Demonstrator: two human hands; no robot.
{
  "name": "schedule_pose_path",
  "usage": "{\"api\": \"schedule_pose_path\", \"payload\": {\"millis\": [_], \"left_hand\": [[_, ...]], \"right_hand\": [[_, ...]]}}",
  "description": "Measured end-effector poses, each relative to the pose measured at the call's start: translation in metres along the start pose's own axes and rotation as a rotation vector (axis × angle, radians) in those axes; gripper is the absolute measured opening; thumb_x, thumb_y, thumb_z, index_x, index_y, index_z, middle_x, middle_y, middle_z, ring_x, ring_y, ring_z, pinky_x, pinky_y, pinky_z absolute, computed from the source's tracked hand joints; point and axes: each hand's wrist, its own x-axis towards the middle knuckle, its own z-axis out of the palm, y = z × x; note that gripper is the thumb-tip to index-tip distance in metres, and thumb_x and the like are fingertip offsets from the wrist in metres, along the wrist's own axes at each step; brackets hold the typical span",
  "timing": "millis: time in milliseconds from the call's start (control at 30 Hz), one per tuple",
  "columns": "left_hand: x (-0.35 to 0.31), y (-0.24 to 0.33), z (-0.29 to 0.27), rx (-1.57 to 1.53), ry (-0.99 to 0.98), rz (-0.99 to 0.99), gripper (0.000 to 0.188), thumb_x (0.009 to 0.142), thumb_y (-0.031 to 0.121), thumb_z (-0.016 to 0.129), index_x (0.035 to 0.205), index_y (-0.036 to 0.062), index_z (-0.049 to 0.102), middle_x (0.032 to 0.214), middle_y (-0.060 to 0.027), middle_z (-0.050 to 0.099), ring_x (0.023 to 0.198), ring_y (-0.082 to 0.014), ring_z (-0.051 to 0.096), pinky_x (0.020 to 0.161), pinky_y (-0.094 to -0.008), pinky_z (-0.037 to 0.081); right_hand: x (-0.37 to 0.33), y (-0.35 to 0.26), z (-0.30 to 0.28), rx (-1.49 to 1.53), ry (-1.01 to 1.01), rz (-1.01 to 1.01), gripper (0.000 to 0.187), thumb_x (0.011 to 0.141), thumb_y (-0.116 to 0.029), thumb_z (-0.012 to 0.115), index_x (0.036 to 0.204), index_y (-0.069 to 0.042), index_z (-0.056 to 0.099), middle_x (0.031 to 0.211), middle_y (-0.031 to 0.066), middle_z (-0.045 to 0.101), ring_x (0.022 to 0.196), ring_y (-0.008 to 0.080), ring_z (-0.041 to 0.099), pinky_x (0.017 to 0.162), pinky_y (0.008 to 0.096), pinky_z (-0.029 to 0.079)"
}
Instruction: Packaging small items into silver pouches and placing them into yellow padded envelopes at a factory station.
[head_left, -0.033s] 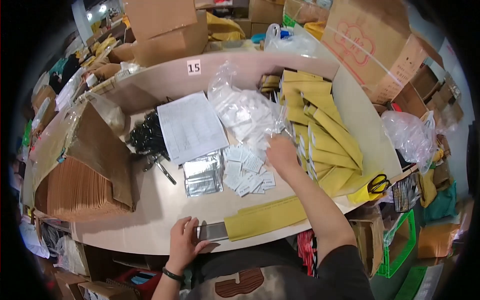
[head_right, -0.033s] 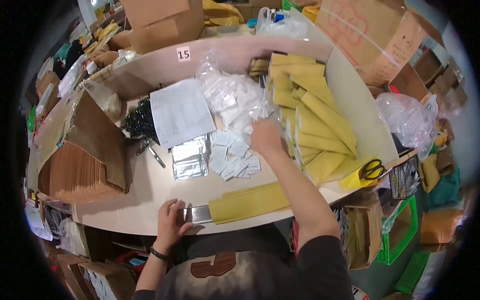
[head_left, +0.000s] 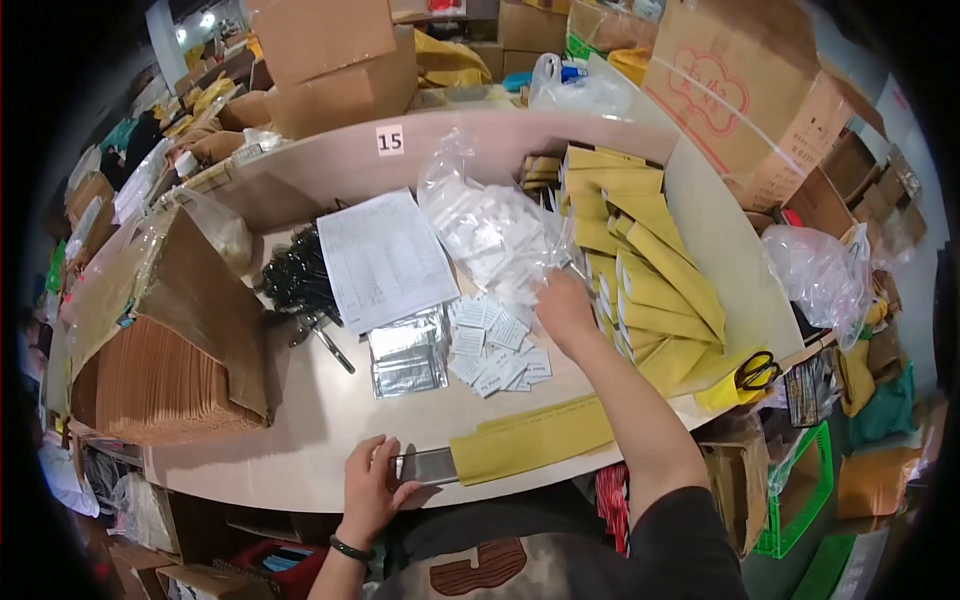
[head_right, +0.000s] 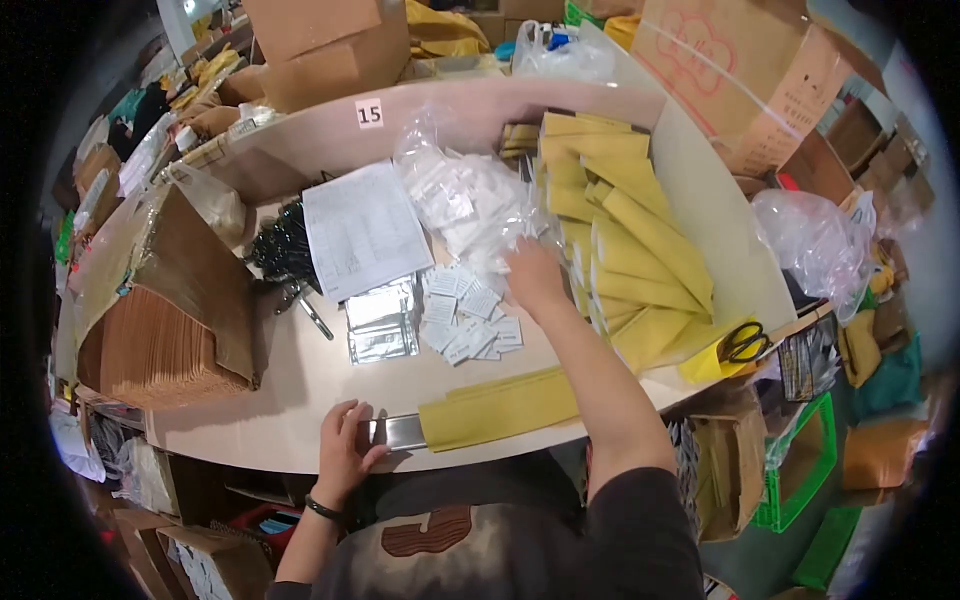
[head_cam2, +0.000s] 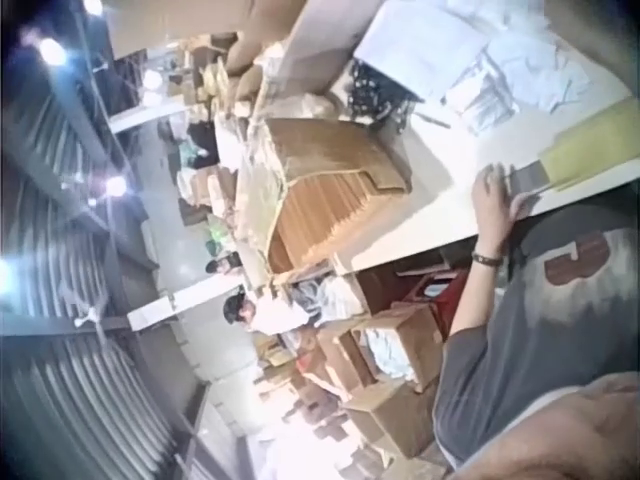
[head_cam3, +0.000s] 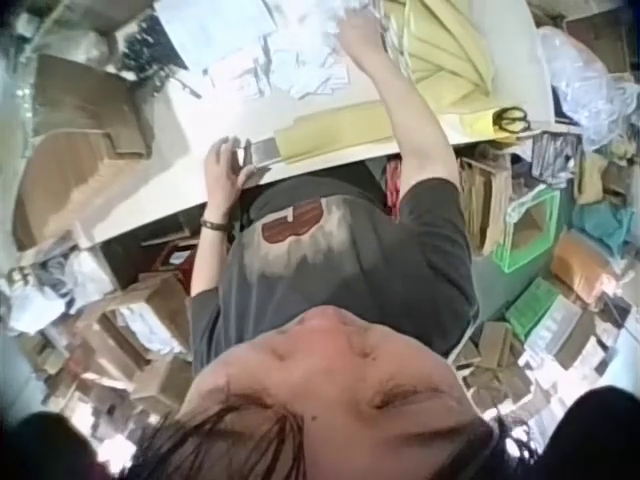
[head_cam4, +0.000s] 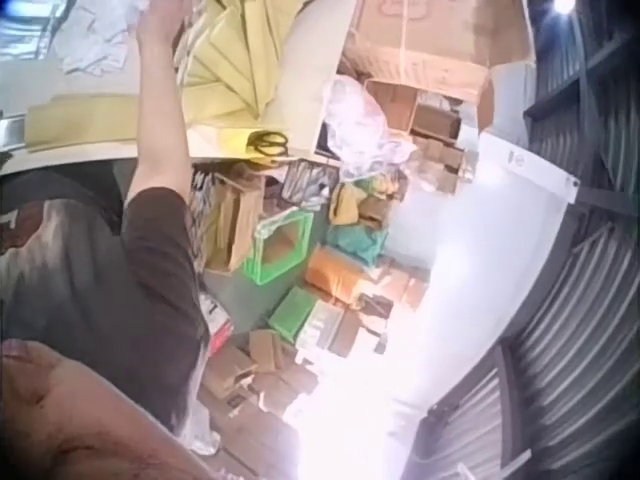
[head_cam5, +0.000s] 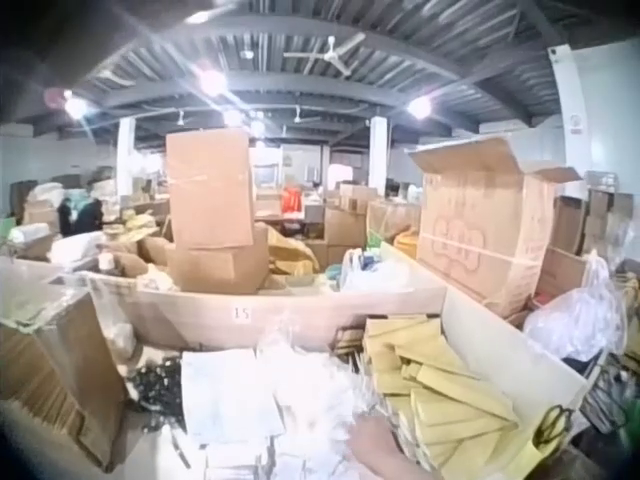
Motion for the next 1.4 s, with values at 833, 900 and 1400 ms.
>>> {"api": "schedule_pose_path", "payload": {"millis": [833, 900, 1400], "left_hand": [[-0.018, -0.027, 0.002, 0.067, 0.306, -0.154, 0.032, 0.078, 0.008, 0.070, 0.109, 0.0028, 0.064, 0.108, -0.0151, 0.064, 0.101, -0.0356, 0.060, 0.090, -0.0438, 0.047], [-0.014, -0.022, -0.001, 0.069, 0.312, -0.154, 0.029, 0.077, 0.008, 0.070, 0.106, 0.0033, 0.065, 0.106, -0.0143, 0.064, 0.099, -0.0346, 0.060, 0.088, -0.0431, 0.047], [-0.014, -0.026, -0.001, 0.052, 0.319, -0.145, 0.025, 0.077, 0.006, 0.069, 0.102, 0.0039, 0.066, 0.105, -0.0125, 0.063, 0.098, -0.0325, 0.061, 0.089, -0.0420, 0.046]], "right_hand": [[-0.037, -0.125, -0.003, 0.206, -0.320, -0.356, 0.018, 0.079, -0.012, 0.073, 0.096, -0.006, 0.071, 0.095, 0.0101, 0.066, 0.086, 0.0310, 0.064, 0.073, 0.0428, 0.052], [-0.059, -0.108, 0.009, 0.181, -0.370, -0.390, 0.019, 0.078, -0.010, 0.074, 0.096, -0.006, 0.071, 0.095, 0.0102, 0.066, 0.088, 0.0308, 0.064, 0.074, 0.0424, 0.052], [-0.051, -0.102, 0.003, 0.038, -0.286, -0.472, 0.022, 0.078, -0.002, 0.068, 0.100, -0.002, 0.065, 0.094, 0.0134, 0.064, 0.083, 0.0341, 0.062, 0.075, 0.0425, 0.052]]}}
